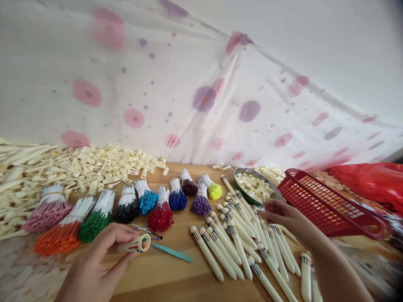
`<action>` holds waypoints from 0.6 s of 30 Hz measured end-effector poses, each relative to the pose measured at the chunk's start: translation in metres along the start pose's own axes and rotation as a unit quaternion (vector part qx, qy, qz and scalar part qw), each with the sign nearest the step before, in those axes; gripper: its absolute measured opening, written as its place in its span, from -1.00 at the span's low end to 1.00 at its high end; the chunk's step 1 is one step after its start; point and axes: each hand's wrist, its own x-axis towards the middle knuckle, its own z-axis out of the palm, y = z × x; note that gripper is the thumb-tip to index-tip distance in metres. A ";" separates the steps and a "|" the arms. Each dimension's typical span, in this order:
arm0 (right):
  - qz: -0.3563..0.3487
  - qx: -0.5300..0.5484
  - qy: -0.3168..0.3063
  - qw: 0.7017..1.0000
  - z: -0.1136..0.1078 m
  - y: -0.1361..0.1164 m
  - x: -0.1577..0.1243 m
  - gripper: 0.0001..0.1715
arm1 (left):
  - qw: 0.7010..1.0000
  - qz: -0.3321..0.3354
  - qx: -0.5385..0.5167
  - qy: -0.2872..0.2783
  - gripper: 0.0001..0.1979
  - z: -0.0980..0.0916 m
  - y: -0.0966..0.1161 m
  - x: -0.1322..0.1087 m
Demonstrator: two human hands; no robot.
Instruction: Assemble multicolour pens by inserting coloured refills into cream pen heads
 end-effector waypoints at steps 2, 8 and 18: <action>-0.007 0.153 -0.166 0.974 0.026 -0.036 -0.011 -0.57 | 1.000 0.006 -0.007 0.003 -0.81 0.000 0.006 0.001; -0.084 0.328 -0.336 0.879 0.099 -0.121 -0.038 -0.25 | 0.999 -0.023 -0.042 -0.005 -0.93 -0.002 0.009 0.000; -0.058 0.463 -0.381 0.798 0.156 -0.163 -0.059 -0.64 | 0.995 -0.085 -0.029 -0.044 -0.85 -0.006 0.004 0.000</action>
